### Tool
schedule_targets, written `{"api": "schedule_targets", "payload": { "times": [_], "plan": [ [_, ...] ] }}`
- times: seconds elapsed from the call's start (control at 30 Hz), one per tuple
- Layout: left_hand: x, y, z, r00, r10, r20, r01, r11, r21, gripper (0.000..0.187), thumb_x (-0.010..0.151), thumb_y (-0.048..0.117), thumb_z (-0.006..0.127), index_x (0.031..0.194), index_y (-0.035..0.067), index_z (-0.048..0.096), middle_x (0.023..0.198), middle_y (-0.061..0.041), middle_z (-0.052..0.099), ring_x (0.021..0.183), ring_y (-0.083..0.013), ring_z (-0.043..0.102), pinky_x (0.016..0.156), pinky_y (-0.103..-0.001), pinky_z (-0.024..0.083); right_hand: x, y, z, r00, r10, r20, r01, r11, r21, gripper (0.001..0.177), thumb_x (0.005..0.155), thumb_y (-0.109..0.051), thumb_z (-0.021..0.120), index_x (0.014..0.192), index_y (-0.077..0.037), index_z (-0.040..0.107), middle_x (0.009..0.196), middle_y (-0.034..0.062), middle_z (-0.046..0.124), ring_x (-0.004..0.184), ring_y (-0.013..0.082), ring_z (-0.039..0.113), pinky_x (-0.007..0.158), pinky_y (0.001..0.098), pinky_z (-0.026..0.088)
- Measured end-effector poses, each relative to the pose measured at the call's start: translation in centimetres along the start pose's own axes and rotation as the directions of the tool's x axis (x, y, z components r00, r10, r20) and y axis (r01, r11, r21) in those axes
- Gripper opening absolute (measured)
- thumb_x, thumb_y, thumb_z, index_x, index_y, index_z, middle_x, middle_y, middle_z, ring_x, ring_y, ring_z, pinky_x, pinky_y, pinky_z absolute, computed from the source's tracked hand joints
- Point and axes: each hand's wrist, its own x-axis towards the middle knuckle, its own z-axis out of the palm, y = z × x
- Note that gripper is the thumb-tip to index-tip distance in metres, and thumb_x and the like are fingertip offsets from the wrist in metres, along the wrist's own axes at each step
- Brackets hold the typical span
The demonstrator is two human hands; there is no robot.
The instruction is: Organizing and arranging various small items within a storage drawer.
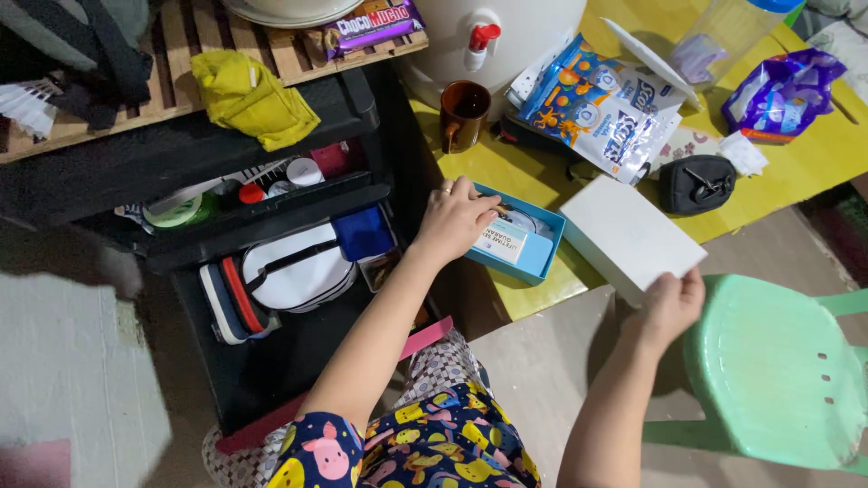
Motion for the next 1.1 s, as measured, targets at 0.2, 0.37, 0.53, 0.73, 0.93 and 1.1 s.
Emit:
{"api": "schedule_targets", "payload": {
  "times": [0.2,0.37,0.53,0.73,0.93,1.1],
  "plan": [
    [0.0,-1.9,1.7,0.995,0.004,-0.100,-0.002,1.000,0.015,0.030,0.090,0.040,0.069,0.118,0.032,0.076,0.152,-0.020,0.043,0.130,-0.0457,0.051,0.106,-0.050,0.044,1.0,-3.1,-1.7,0.996,0.006,-0.094,-0.002,0.999,0.041,0.042,0.089,0.006,0.045,0.128,0.012,0.060,0.113,0.0135,0.072,0.092,0.0145,0.072,0.082,0.0255,0.061],
    [-0.7,-2.6,1.8,0.995,-0.094,0.018,0.096,0.985,-0.145,0.034,0.097,0.042,0.064,0.129,0.033,0.072,0.160,-0.018,0.037,0.129,-0.0432,0.054,0.105,-0.049,0.048,1.1,-2.2,-2.9,0.994,0.102,-0.034,-0.103,0.994,-0.025,0.040,0.089,0.006,0.048,0.127,0.013,0.062,0.114,0.0163,0.071,0.096,0.0174,0.073,0.084,0.0273,0.063],
    [-1.3,-2.9,1.5,0.993,-0.118,0.013,0.118,0.976,-0.185,0.034,0.098,0.041,0.063,0.129,0.033,0.071,0.159,-0.015,0.039,0.129,-0.0408,0.055,0.105,-0.049,0.048,1.3,-0.6,-3.5,0.987,0.160,0.010,-0.156,0.974,-0.166,0.040,0.096,0.005,0.050,0.132,0.014,0.064,0.107,0.0190,0.066,0.073,0.0190,0.053,0.058,0.0286,0.037],
    [-1.9,-3.1,1.6,0.992,-0.117,-0.039,0.106,0.969,-0.223,0.033,0.099,0.040,0.063,0.129,0.032,0.072,0.157,-0.015,0.040,0.131,-0.0405,0.054,0.106,-0.049,0.047,1.1,-0.2,-2.9,0.975,0.210,0.078,-0.202,0.974,-0.102,0.038,0.091,0.005,0.050,0.127,0.010,0.063,0.115,0.0140,0.070,0.098,0.0171,0.069,0.087,0.0285,0.058],
    [-2.0,-2.9,1.7,0.986,-0.157,-0.050,0.144,0.967,-0.211,0.032,0.099,0.039,0.062,0.129,0.031,0.072,0.157,-0.015,0.040,0.128,-0.0407,0.054,0.105,-0.049,0.048,0.1,0.2,-2.0,0.979,0.194,0.058,-0.193,0.981,-0.026,0.042,0.091,0.006,0.048,0.130,0.009,0.061,0.122,0.0157,0.069,0.105,0.0203,0.070,0.094,0.0308,0.058],
    [-1.8,-2.9,1.6,0.988,-0.144,-0.059,0.130,0.972,-0.197,0.032,0.098,0.039,0.063,0.126,0.029,0.074,0.155,-0.017,0.041,0.126,-0.0411,0.056,0.103,-0.049,0.049,-0.3,-0.3,-1.3,0.984,0.162,0.069,-0.165,0.986,0.036,0.041,0.092,0.005,0.046,0.130,0.010,0.059,0.126,0.0174,0.068,0.114,0.0233,0.070,0.103,0.0350,0.057]
  ]
}}
